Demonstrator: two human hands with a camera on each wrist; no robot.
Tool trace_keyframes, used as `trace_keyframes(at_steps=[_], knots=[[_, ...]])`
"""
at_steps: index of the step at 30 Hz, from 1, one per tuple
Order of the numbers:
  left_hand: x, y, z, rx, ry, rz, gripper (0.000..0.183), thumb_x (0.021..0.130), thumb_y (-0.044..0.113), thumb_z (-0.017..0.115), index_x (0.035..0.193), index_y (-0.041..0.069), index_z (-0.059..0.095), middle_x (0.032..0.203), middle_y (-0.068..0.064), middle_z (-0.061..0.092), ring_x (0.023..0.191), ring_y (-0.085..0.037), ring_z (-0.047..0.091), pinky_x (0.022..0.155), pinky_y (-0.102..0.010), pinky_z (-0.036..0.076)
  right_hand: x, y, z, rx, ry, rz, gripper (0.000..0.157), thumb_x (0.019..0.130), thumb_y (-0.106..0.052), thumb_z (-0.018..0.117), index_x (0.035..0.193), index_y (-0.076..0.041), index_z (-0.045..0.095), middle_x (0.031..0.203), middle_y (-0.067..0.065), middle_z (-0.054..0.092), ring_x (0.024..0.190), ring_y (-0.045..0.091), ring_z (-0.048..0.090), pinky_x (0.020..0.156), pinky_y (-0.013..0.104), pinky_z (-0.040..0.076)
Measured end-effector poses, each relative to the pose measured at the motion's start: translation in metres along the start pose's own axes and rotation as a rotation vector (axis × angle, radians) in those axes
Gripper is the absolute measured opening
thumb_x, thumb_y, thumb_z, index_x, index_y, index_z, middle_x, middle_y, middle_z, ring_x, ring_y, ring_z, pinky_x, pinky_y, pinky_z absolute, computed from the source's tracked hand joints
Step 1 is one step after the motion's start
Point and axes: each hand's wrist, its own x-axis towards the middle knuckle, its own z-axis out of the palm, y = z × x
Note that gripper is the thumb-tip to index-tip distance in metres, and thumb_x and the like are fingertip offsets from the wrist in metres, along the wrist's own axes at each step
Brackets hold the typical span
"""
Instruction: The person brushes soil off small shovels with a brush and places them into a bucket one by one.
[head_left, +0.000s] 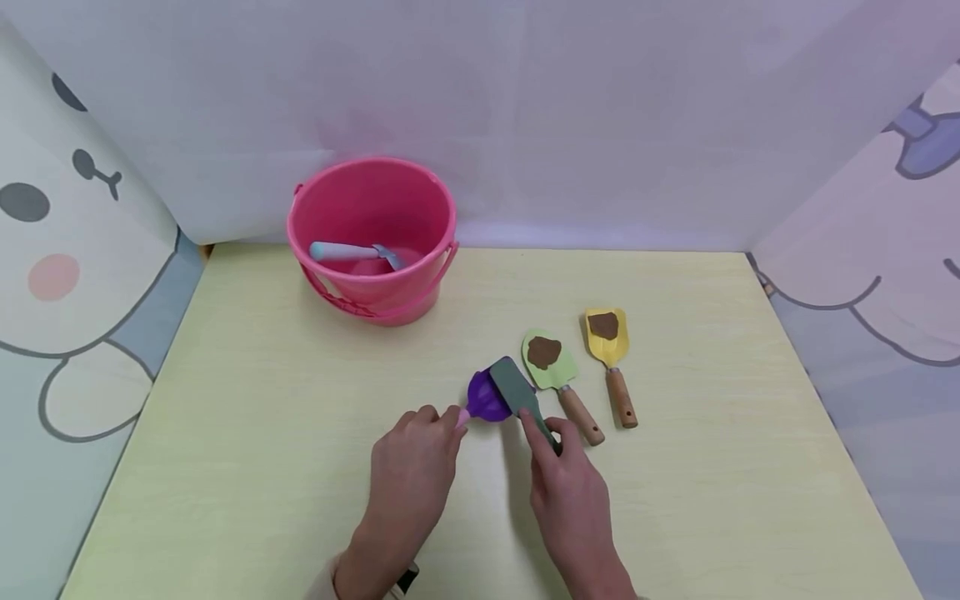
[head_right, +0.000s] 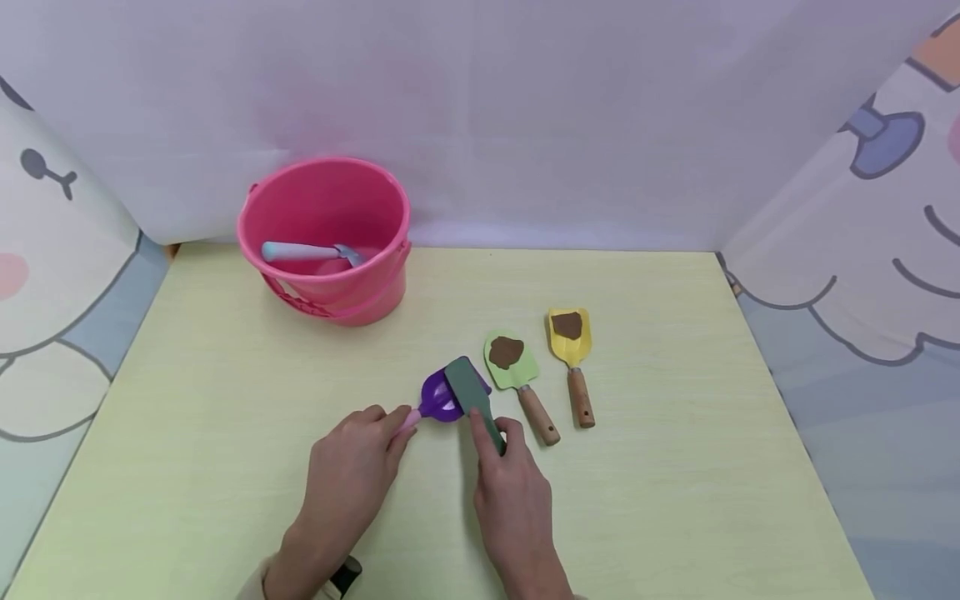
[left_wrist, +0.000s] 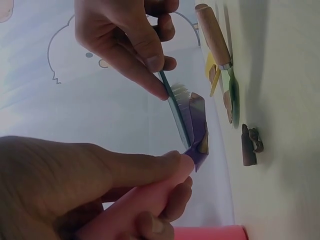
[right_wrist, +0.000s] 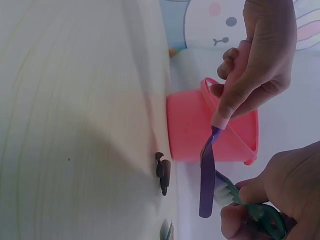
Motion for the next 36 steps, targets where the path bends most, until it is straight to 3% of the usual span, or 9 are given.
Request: trace_keyframes(at_steps=[16,23,31,36], knots=[[0.000,0.009,0.003,-0.025,-0.006,-0.026,0.022,0.081,0.024,0.090,0.098,0.016,0.079,0.072,-0.001,0.068,0.062,-0.017,0.062,0.046,-0.031,0.050,-0.007,-0.005,0.008,0.030,0.059,0.022,0.070,0.072,0.019,0.081,0.135,-0.009,0.069,0.109,0.018,0.061,0.059,0.014,0.060,0.048,0.023,0.049],[0.000,0.010,0.003,-0.013,-0.005,-0.018,0.022,0.081,0.025,0.090,0.096,0.015,0.079,0.071,-0.002,0.068,0.062,-0.017,0.063,0.046,-0.032,0.051,-0.005,-0.005,0.007,0.039,0.068,0.028,0.066,0.074,0.018,0.080,0.133,-0.008,0.070,0.107,0.018,0.061,0.050,0.011,0.052,0.046,0.020,0.048],[0.002,0.000,0.004,0.039,0.054,0.027,0.025,0.076,0.025,0.093,0.095,0.017,0.080,0.069,-0.001,0.065,0.058,-0.016,0.055,0.045,-0.027,0.048,-0.004,0.000,0.002,0.134,0.020,0.021,0.059,0.080,0.013,0.080,0.131,-0.015,0.073,0.106,0.009,0.063,0.058,0.004,0.050,0.051,0.013,0.042],[0.003,-0.007,0.002,0.072,0.050,0.052,0.027,0.075,0.025,0.094,0.097,0.016,0.082,0.074,-0.003,0.069,0.061,-0.016,0.058,0.050,-0.027,0.051,-0.003,0.003,-0.001,0.165,-0.036,0.022,0.055,0.082,0.011,0.080,0.129,-0.018,0.075,0.105,0.003,0.062,0.061,0.001,0.049,0.052,0.011,0.039]])
